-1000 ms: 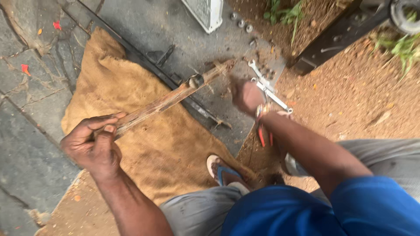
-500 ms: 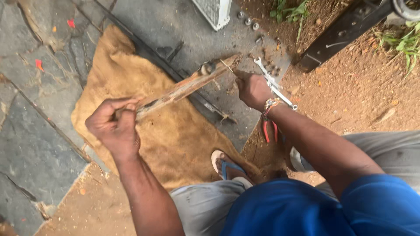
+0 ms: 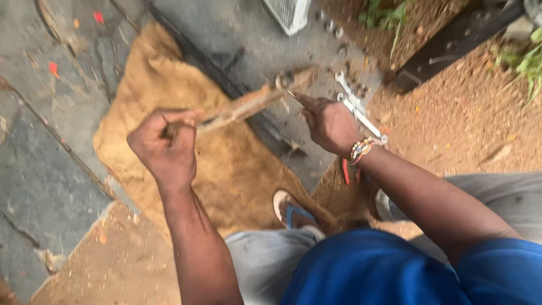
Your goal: The person scrubs a long, rusty metal bar with a small brush, removing rust and debris. They then place the bar on the ground and pick up a metal hinge, continuing to clean it with the brush.
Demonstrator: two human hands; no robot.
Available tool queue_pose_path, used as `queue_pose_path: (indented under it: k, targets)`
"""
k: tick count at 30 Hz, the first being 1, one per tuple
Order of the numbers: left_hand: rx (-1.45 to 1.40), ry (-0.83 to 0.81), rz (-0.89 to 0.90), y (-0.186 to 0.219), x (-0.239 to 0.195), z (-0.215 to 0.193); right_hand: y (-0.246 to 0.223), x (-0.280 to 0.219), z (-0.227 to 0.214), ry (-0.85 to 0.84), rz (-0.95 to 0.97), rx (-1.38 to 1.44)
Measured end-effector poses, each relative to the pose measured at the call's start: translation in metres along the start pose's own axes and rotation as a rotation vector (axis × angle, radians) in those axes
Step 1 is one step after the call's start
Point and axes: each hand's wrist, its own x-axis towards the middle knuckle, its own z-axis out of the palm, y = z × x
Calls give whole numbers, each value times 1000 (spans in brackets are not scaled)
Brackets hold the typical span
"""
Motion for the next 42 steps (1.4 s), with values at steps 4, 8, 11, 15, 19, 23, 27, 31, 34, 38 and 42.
queue_pose_path:
  k: [4, 8, 11, 15, 19, 23, 27, 31, 34, 38, 42]
  targets:
    - [-8, -8, 66, 1, 9, 4, -9, 15, -10, -137, 62, -161]
    - [119, -13, 101, -3, -3, -6, -18, 10, -7, -359, 280, -196]
    - [-11, 5, 87, -9, 9, -1, -9, 22, -16, -106, 23, -185]
    - [-172, -17, 93, -23, 9, -3, -5, 25, -19, -329, 217, -150]
    - [-73, -7, 96, -21, 7, -8, 0, 18, -13, -359, 297, -123]
    - [27, 6, 140, -14, 16, -3, 28, 29, -9, -281, 93, -203]
    - [-143, 13, 24, -11, -6, -9, 29, 1, 12, -316, 146, -148]
    - [-88, 22, 63, -15, 12, 0, 35, 22, 2, -431, 440, -110]
    - [-80, 19, 87, -21, 9, -4, 31, 14, 4, -227, 125, -159]
    - [63, 28, 80, -15, 3, -5, 37, -3, 13, -203, 236, -168]
    - [-28, 29, 46, -7, 11, 3, 45, 12, 14, -230, 65, -195]
